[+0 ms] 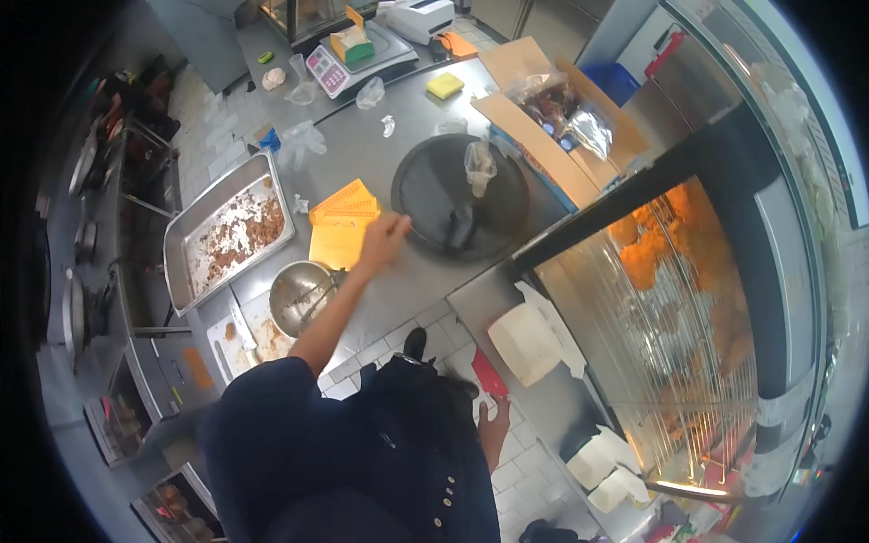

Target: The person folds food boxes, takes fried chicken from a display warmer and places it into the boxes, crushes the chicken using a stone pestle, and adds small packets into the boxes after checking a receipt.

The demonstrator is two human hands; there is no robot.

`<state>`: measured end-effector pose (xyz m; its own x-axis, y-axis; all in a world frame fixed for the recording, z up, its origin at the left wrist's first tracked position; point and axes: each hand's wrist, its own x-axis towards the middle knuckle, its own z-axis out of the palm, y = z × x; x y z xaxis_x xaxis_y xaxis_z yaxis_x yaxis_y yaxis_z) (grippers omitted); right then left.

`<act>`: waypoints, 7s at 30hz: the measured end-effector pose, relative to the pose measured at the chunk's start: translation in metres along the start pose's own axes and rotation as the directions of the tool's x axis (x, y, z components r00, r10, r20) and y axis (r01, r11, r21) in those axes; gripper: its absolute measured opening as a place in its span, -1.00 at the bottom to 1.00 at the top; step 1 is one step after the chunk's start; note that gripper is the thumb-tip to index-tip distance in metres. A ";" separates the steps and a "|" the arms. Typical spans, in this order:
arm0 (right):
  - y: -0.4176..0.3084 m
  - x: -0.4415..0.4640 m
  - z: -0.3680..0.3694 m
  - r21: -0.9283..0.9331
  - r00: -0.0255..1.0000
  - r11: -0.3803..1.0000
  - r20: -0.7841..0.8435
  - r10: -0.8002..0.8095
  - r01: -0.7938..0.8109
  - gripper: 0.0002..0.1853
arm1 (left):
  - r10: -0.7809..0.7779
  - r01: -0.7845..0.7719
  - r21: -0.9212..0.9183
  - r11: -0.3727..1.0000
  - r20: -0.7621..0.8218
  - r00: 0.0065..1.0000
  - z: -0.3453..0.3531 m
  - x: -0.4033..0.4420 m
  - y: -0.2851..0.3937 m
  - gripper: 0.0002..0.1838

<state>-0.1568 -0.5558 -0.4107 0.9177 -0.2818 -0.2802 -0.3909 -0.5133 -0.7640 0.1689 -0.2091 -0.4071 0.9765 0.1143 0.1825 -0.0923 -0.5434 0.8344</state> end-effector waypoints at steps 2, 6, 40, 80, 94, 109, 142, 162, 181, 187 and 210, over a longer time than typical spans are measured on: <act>0.009 0.003 -0.001 0.013 1.000 1.000 -0.020 0.012 -0.012 -0.64 | 0.088 -0.080 0.041 0.996 -0.258 0.962 -0.035 0.053 -0.039 -0.71; 0.035 0.005 0.010 0.007 0.988 0.991 -0.081 0.134 -0.134 -0.65 | 0.087 0.007 0.240 0.971 -0.379 0.921 -0.123 0.172 -0.172 -0.71; -0.180 0.104 -0.011 0.118 0.771 0.765 -0.017 -0.636 0.633 -0.59 | -0.074 0.037 -0.947 0.318 0.014 0.997 0.027 -0.039 0.155 -0.43; -0.118 0.141 -0.167 -0.550 0.604 0.780 -0.523 -0.601 0.300 -0.25 | -0.033 0.327 -0.805 0.494 0.359 0.933 0.131 -0.091 0.245 -0.30; -0.044 0.070 -0.253 -0.394 0.469 0.891 -0.758 -0.453 0.224 -0.27 | 0.174 -0.109 -0.382 0.918 0.140 0.975 0.272 -0.117 0.271 -0.43; 0.037 0.008 -0.280 -0.073 0.395 0.987 -0.910 -0.124 0.142 -0.30 | 0.525 -0.689 -0.133 0.713 0.753 0.397 0.335 -0.095 0.348 -0.49; -0.051 0.068 -0.196 0.084 0.563 0.948 -0.819 -0.110 0.308 -0.41 | 0.611 -0.458 -0.606 0.650 0.059 0.790 0.161 -0.168 0.334 -0.40; 0.121 0.036 -0.312 0.010 0.650 1.000 -0.760 -0.005 0.019 0.32 | 0.822 -0.441 -0.697 0.566 0.520 0.232 0.371 -0.420 0.541 -0.72; 0.243 -0.149 -0.336 0.237 0.834 0.850 0.194 -0.516 0.471 -0.58 | 0.190 -0.784 0.447 0.431 0.804 0.563 0.559 -0.384 0.618 -0.03; 0.280 -0.181 -0.352 0.324 0.985 0.931 -0.084 -0.151 0.170 -0.60 | 0.344 -0.872 0.281 0.400 0.836 0.427 0.594 -0.383 0.594 -0.07; 0.380 -0.213 -0.352 0.446 0.953 0.895 -0.266 0.146 -0.013 -0.69 | 0.504 -0.852 -0.003 0.524 0.808 0.307 0.535 -0.392 0.597 0.06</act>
<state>-0.5255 -0.9765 -0.4365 0.7981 -0.5593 -0.2239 -0.3296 -0.0942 -0.9394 -0.1653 -1.0229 -0.2589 0.4105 -0.9101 0.0562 -0.8806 -0.3796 0.2836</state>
